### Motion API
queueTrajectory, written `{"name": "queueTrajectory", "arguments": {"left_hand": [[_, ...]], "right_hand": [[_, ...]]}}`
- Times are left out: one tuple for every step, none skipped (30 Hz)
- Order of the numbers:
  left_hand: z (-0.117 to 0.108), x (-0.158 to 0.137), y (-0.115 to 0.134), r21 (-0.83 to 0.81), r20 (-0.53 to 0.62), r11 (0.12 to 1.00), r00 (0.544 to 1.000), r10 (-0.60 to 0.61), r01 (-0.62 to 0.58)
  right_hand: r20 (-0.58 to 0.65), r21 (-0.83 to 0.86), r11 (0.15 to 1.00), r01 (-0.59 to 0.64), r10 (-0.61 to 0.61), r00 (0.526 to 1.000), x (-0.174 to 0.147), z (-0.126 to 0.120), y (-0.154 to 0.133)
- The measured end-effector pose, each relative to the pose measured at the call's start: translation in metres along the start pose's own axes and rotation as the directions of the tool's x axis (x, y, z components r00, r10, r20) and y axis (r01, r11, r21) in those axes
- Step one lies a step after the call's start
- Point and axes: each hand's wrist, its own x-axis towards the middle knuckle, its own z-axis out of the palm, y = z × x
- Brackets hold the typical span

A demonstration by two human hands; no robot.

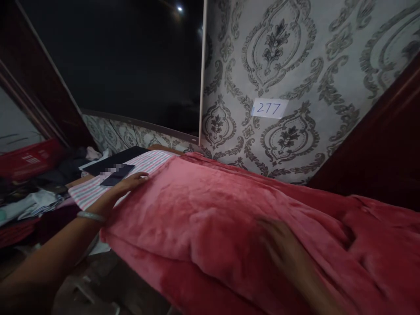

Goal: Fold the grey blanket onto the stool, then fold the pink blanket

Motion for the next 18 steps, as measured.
{"name": "queueTrajectory", "arguments": {"left_hand": [[-0.004, -0.013, -0.007, 0.003, 0.006, 1.000, 1.000, 0.001, -0.001], [-0.008, -0.027, -0.014, 0.016, 0.012, 1.000, 1.000, 0.004, -0.004], [-0.012, -0.040, -0.022, 0.040, 0.014, 0.999, 1.000, 0.012, -0.013], [-0.015, -0.053, -0.029, 0.077, 0.012, 0.997, 1.000, 0.023, -0.024], [-0.017, -0.065, -0.035, 0.126, 0.006, 0.991, 0.999, 0.034, -0.034], [-0.018, -0.076, -0.041, 0.181, -0.004, 0.983, 0.999, 0.042, -0.041], [-0.018, -0.086, -0.045, 0.236, -0.019, 0.971, 0.999, 0.048, -0.042], [-0.017, -0.094, -0.048, 0.286, -0.036, 0.958, 0.998, 0.048, -0.035], [-0.015, -0.101, -0.050, 0.329, -0.055, 0.944, 0.998, 0.043, -0.023], [-0.012, -0.106, -0.051, 0.362, -0.074, 0.932, 0.997, 0.037, -0.008], [-0.008, -0.110, -0.050, 0.384, -0.093, 0.923, 0.995, 0.032, 0.006], [-0.005, -0.112, -0.048, 0.397, -0.113, 0.918, 0.993, 0.028, 0.020], [-0.002, -0.114, -0.046, 0.400, -0.133, 0.916, 0.991, 0.023, 0.032], [-0.001, -0.114, -0.043, 0.396, -0.154, 0.917, 0.988, 0.021, 0.043], [-0.003, -0.114, -0.039, 0.386, -0.175, 0.921, 0.984, 0.019, 0.051], [-0.007, -0.114, -0.036, 0.373, -0.198, 0.926, 0.980, 0.018, 0.058], [-0.014, -0.114, -0.032, 0.356, -0.219, 0.932, 0.975, 0.018, 0.063], [-0.024, -0.114, -0.029, 0.337, -0.238, 0.939, 0.971, 0.020, 0.063]], "right_hand": [[0.012, 0.033, 0.999, 0.026, -0.027, 1.000, -0.022, 0.001, -0.010], [0.022, 0.065, 0.996, 0.055, -0.057, 0.998, -0.041, 0.001, -0.018], [0.028, 0.087, 0.993, 0.074, -0.077, 0.997, -0.058, 0.001, -0.026], [0.030, 0.100, 0.991, 0.087, -0.090, 0.995, -0.073, 0.001, -0.032], [0.030, 0.102, 0.990, 0.094, -0.097, 0.995, -0.084, 0.001, -0.038], [0.027, 0.105, 0.989, 0.101, -0.104, 0.994, -0.093, 0.001, -0.043], [0.022, 0.108, 0.988, 0.108, -0.111, 0.994, -0.099, 0.001, -0.047], [0.018, 0.112, 0.987, 0.115, -0.118, 0.993, -0.104, 0.002, -0.050], [0.015, 0.118, 0.985, 0.122, -0.125, 0.992, -0.106, 0.003, -0.053], [0.013, 0.125, 0.984, 0.129, -0.132, 0.991, -0.107, 0.004, -0.055], [0.010, 0.133, 0.982, 0.136, -0.138, 0.990, -0.107, 0.005, -0.057], [0.007, 0.139, 0.980, 0.140, -0.143, 0.990, -0.106, 0.006, -0.059], [0.002, 0.142, 0.979, 0.143, -0.145, 0.989, -0.103, 0.007, -0.060], [-0.004, 0.142, 0.980, 0.143, -0.143, 0.990, -0.100, 0.006, -0.062], [-0.011, 0.138, 0.980, 0.140, -0.140, 0.990, -0.097, 0.004, -0.064], [-0.015, 0.132, 0.982, 0.136, -0.135, 0.991, -0.093, 0.000, -0.065], [-0.011, 0.124, 0.983, 0.132, -0.132, 0.991, -0.090, -0.005, -0.067], [-0.003, 0.114, 0.985, 0.129, -0.130, 0.992, -0.087, -0.009, -0.070]]}}
